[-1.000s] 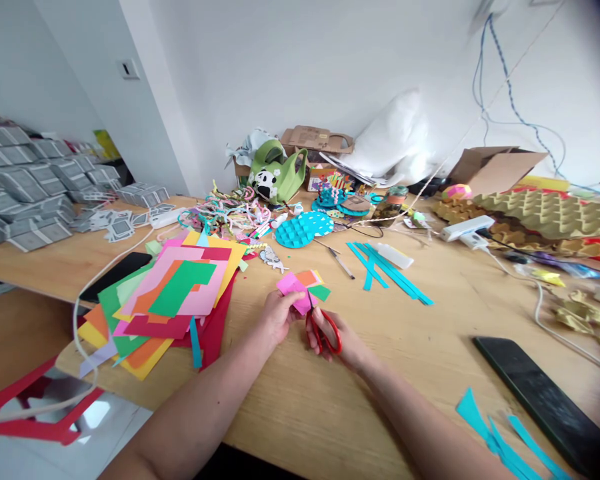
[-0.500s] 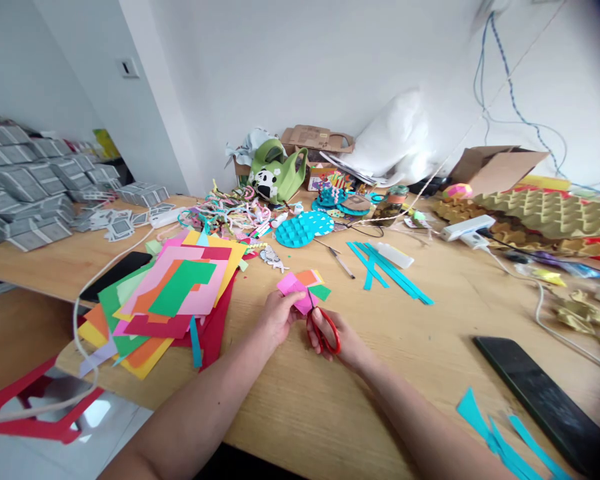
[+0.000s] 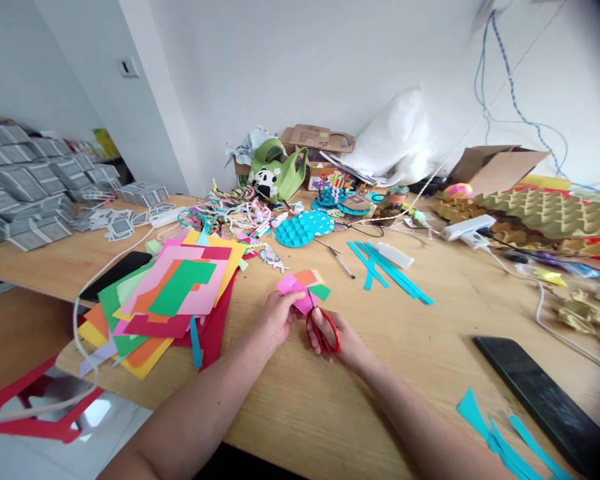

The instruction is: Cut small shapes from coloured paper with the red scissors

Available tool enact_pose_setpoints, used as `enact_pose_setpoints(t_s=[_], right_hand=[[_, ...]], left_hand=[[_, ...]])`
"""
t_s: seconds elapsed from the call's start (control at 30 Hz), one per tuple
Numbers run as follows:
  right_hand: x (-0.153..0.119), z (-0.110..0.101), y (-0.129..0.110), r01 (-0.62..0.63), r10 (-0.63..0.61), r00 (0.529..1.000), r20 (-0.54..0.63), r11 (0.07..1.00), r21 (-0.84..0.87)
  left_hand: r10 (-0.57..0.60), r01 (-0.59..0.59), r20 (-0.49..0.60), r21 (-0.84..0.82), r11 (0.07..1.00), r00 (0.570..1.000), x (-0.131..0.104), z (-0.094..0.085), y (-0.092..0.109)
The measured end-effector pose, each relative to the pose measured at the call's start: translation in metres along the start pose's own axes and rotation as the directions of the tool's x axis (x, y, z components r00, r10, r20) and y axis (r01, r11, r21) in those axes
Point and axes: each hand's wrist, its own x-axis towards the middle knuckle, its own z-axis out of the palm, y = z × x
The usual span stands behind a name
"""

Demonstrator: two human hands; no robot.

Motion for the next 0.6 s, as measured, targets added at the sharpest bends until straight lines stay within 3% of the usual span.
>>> enact_pose_setpoints(t_s=[0.6], right_hand=[[0.002,-0.0002,0.0007,-0.004,0.004,1.0,-0.005,1.0,-0.031]], left_hand=[[-0.019,0.019,-0.024,-0.012,1.0,1.0,-0.0012,0.0009,0.0013]])
